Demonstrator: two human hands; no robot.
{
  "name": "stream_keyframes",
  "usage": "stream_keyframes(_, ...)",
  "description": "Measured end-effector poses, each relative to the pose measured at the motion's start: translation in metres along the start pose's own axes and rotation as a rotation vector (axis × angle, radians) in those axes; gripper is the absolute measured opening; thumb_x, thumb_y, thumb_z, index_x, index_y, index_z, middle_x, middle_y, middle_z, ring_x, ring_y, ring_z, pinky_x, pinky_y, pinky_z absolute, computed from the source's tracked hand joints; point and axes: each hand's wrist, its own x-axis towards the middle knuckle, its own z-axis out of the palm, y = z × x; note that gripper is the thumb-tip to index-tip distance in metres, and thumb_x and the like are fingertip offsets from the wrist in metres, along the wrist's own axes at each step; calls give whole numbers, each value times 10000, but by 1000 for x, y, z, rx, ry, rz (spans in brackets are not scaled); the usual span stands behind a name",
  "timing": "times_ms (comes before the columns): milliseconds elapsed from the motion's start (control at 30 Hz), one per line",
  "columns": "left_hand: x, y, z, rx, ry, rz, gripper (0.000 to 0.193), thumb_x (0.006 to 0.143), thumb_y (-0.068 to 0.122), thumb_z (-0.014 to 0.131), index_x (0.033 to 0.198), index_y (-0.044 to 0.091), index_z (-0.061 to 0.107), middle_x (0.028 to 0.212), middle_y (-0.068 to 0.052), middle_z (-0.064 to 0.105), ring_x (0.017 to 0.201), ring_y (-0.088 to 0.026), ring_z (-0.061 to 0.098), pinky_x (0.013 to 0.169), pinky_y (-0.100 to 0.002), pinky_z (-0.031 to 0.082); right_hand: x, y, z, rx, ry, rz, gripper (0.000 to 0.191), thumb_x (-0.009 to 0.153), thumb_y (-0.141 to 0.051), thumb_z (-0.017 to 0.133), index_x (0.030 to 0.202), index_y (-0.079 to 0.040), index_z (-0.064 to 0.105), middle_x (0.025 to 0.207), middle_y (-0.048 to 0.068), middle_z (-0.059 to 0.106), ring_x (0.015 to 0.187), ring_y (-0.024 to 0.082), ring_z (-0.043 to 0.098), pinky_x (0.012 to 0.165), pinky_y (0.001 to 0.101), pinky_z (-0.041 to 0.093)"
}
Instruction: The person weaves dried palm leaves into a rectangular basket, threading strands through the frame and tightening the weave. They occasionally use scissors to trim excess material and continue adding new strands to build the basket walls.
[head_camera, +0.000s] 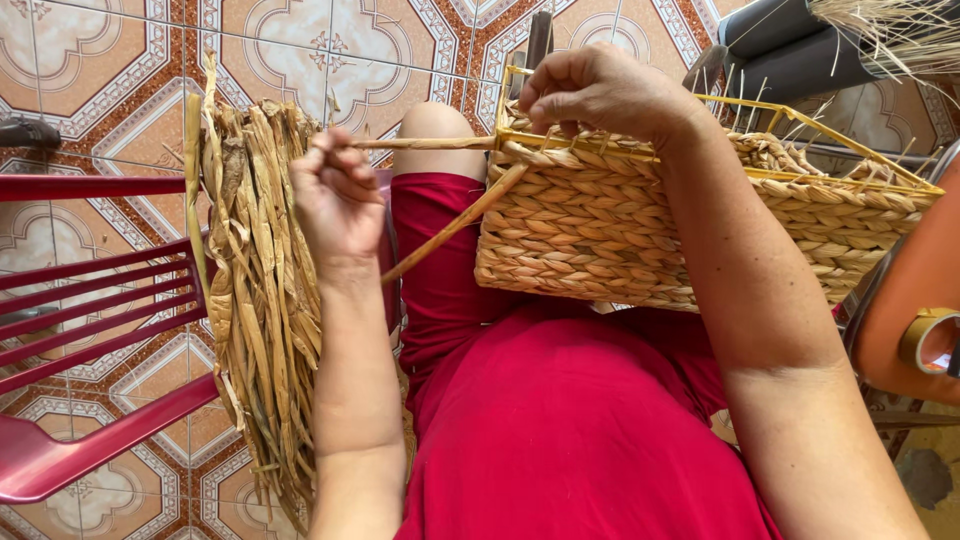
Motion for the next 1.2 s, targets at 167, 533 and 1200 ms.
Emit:
stream_keyframes(167, 9, -4, 4, 550, -266, 109, 296, 1012, 351, 712, 1220, 153, 638, 863, -10, 652, 730, -89, 643, 568, -186, 518, -2, -4, 1, 18, 61, -133, 206, 1032, -194, 678, 1171, -52, 735, 911, 18, 756, 732, 47, 642, 609, 207, 502)
stream_keyframes(533, 29, -13, 13, 1812, -434, 593, 336, 998, 411, 775, 898, 106, 674, 901, 16, 547, 739, -103, 572, 550, -204, 525, -12, 4, 4, -3, 385, -473, 111, 1151, -130, 673, 1194, -36, 715, 1031, 39, 766, 912, 88, 717, 764, 239, 555)
stream_keyframes(1200, -84, -3, 106, 1864, -571, 390, 423, 924, 382, 789, 1116, 40, 630, 930, -94, 733, 803, -210, 727, 689, -363, 591, -42, -4, 76, -481, 559, -379, 342, 968, -114, 652, 1295, -194, 595, 904, 16, 773, 822, 219, 761, 744, 395, 580)
